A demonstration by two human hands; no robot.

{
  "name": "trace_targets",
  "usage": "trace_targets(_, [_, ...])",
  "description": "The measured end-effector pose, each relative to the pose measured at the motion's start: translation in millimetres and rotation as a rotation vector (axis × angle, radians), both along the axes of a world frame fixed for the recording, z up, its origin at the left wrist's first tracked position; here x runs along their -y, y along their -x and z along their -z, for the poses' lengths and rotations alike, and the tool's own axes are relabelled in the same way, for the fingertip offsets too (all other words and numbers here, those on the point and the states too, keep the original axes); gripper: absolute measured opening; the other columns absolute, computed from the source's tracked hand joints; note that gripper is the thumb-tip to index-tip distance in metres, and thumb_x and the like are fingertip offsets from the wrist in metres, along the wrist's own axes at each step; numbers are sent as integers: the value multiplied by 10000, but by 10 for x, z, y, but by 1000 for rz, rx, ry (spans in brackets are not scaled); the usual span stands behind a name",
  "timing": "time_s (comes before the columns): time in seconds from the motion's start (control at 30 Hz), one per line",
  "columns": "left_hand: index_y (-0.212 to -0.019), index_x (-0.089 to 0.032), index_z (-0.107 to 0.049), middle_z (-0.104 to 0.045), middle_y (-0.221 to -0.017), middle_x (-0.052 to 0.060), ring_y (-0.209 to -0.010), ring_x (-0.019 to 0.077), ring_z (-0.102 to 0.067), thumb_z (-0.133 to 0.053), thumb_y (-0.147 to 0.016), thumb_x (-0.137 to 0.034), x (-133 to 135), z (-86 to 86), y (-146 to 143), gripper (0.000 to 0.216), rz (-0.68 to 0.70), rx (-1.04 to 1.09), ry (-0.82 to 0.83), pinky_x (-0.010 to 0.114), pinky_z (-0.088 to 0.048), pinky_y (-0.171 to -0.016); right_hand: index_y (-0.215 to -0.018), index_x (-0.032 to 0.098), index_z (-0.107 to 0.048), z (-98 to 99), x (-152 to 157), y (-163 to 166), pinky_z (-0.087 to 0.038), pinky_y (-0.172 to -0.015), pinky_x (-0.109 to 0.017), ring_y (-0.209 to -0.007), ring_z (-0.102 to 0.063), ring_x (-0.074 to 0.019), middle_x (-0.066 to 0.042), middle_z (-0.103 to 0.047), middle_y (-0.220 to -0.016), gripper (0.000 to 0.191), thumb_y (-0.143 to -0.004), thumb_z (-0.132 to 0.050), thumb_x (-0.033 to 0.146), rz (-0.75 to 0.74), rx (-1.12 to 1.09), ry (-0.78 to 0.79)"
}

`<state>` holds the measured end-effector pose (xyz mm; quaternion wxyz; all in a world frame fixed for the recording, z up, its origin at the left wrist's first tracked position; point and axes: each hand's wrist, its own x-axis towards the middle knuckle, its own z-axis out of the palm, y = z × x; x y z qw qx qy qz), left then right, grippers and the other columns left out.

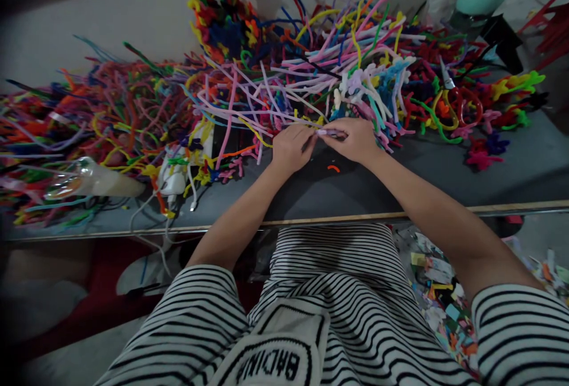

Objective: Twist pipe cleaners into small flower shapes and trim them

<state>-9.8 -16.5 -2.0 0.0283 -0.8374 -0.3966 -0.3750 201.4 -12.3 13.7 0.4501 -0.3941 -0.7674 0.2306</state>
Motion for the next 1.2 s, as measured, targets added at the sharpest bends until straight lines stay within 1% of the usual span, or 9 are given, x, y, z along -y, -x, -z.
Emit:
trace_targets(0.17, [-1016,-184,-724,-757,-996,129,-981,247,-714,-473,-1023,-340,18,-9,-14,296,13,26,-13,405,-548,-889,-949,225,-828,82,-5,45,-492,-692,-324,-718,-648,-196,-66,-765,-865,295,-866,-740,494,31,-33,30])
trace_targets(0.37, [-771,-197,-669,-669,-756,61,-800,196,-660,-532,-1006,-435,65,-65,-80,361,33,222,120,357,-516,-801,-885,204,-833,165,-47,70,-461,-598,-303,-635,-608,-161,-52,-749,-777,349,-840,-760,543,-28,-200,119])
trace_targets(0.5, [-700,-191,-646,-576,-621,2,-587,118,-533,-577,-957,-605,-35,-19,-116,492,249,564,496,268,-437,-595,-800,184,-811,166,-95,95,-370,-514,-271,-540,-499,-112,-21,-663,-635,412,-759,-817,594,-111,-327,280])
trace_targets(0.6, [-679,-182,-621,-506,-578,-29,-492,76,-434,-675,-854,-698,-106,35,-130,548,371,797,793,221,-306,-483,-730,168,-765,164,-135,123,-264,-459,-243,-454,-344,-63,45,-473,-479,461,-683,-860,616,-217,-451,457])
trace_targets(0.7, [-696,-181,-610,-487,-577,-44,-472,60,-413,-732,-798,-724,-125,66,-134,566,431,867,885,207,-270,-471,-705,160,-729,173,-160,122,-182,-448,-234,-440,-249,-41,81,-360,-445,488,-643,-883,618,-286,-517,585])
trace_targets(0.83, [-771,-187,-653,-551,-601,-23,-537,94,-509,-561,-933,-725,-115,67,-97,569,347,662,610,234,-404,-543,-722,151,-717,184,-173,81,-153,-452,-233,-451,-241,-37,80,-368,-459,505,-625,-906,609,-283,-514,604])
trace_targets(0.9, [-884,-183,-704,-683,-752,32,-718,137,-640,-493,-998,-667,-109,62,-59,540,237,463,344,280,-518,-714,-734,152,-703,179,-174,69,-152,-451,-232,-449,-251,-37,81,-373,-470,517,-632,-906,616,-280,-522,606])
trace_targets(1.0, [-1086,-171,-726,-770,-1015,103,-974,190,-707,-474,-1046,-562,-113,66,4,467,106,182,45,347,-550,-914,-696,168,-622,153,-166,79,-165,-446,-229,-445,-265,-36,85,-364,-494,531,-678,-883,630,-349,-539,633])
trace_targets(1.2, [-1111,-206,-729,-781,-1045,85,-1044,184,-727,-412,-1093,-340,-168,88,119,345,58,-65,-193,358,-560,-966,-815,174,-597,95,-129,113,-193,-438,-219,-457,-303,-40,85,-417,-555,541,-724,-861,637,-526,-476,730])
